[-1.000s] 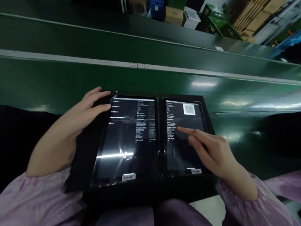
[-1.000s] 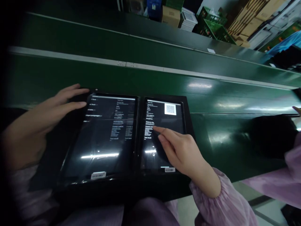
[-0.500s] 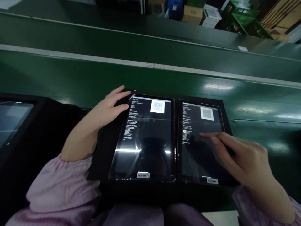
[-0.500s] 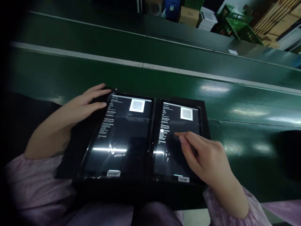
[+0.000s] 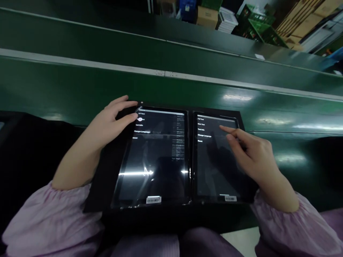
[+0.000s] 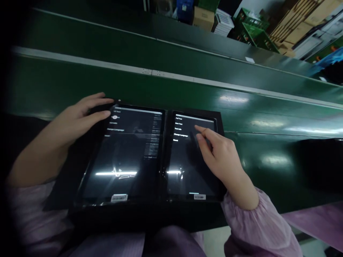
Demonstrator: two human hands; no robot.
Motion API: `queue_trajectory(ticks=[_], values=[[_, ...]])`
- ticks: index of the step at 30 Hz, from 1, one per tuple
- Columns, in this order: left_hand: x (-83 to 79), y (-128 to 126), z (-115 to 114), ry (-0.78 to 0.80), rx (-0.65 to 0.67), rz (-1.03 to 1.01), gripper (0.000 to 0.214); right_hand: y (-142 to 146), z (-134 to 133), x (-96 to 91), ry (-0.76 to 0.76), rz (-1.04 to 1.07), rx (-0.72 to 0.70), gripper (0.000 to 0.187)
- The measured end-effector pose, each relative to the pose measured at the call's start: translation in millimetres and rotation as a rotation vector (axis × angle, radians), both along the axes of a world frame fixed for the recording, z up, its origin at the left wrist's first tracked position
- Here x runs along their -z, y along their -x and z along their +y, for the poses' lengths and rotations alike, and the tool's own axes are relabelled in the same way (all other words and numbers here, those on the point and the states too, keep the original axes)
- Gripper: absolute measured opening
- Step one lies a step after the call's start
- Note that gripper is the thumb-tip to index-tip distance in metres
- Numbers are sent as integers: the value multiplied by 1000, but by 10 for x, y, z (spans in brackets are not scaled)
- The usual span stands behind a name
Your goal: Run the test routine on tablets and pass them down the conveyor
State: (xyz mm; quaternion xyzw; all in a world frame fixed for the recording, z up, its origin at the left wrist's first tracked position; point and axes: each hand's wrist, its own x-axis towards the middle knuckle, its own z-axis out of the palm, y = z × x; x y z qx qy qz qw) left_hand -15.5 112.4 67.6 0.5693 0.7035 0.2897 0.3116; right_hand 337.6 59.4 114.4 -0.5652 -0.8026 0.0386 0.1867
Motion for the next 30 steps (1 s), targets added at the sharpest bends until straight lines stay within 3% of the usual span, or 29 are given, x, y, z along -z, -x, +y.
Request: queue_trajectory(ticks=[5,13,25,30], values=[[32,16,34,-54,2,-19,48,-12,99,43,65,18,-28,39],[113,77,127,-42,71,144,52,-16,28,-8,-14,67,13,39],[17,-23,75,-24,45,61,60,-3,-98,-58,84,114,-1,46],[27,67,95,7,77,71,70,16,-89,-38,102,117,-48,50]])
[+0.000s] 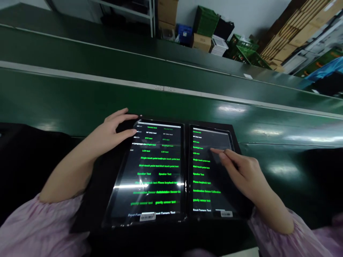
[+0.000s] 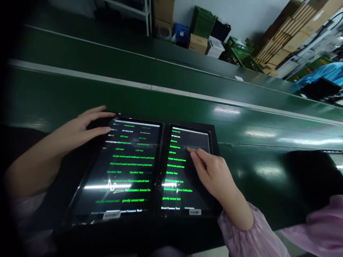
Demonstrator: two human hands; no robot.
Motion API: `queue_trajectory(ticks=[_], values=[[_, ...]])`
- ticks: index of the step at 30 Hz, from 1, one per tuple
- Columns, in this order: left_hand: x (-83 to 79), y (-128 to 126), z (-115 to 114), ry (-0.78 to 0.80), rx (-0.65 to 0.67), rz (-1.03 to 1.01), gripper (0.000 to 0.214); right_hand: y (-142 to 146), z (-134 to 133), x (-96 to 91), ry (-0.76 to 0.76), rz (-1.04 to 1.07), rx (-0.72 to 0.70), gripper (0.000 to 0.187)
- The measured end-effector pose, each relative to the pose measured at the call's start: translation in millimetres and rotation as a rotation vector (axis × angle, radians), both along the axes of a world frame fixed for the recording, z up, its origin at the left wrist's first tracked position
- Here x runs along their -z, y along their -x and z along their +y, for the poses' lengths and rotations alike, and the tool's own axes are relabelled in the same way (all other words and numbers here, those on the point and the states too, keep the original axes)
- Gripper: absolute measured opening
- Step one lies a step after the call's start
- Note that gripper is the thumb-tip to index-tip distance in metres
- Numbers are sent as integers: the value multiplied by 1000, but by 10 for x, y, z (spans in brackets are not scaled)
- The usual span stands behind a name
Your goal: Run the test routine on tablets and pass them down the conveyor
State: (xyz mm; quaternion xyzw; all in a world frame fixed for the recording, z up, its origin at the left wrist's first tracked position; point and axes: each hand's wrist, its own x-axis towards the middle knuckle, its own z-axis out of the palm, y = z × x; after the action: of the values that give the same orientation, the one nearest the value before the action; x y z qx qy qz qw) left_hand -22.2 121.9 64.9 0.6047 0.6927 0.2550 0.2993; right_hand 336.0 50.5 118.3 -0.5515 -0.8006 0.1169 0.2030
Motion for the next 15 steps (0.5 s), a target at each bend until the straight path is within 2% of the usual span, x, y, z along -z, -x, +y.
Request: queue_trajectory(ticks=[5,8,11,15], values=[[95,198,-3,64,133,20,96,-29,-24,-21,-53,48,32,52],[128,249,-12,71,193,49,102,-90,-63,-32,-86,70,55,50],[102,242,-20,86,200,39,108,-164,-104,-33,-51,121,92,47],[38,248,-37,85,126,-105,112,-260,-132,-12,-19,331,275,53]])
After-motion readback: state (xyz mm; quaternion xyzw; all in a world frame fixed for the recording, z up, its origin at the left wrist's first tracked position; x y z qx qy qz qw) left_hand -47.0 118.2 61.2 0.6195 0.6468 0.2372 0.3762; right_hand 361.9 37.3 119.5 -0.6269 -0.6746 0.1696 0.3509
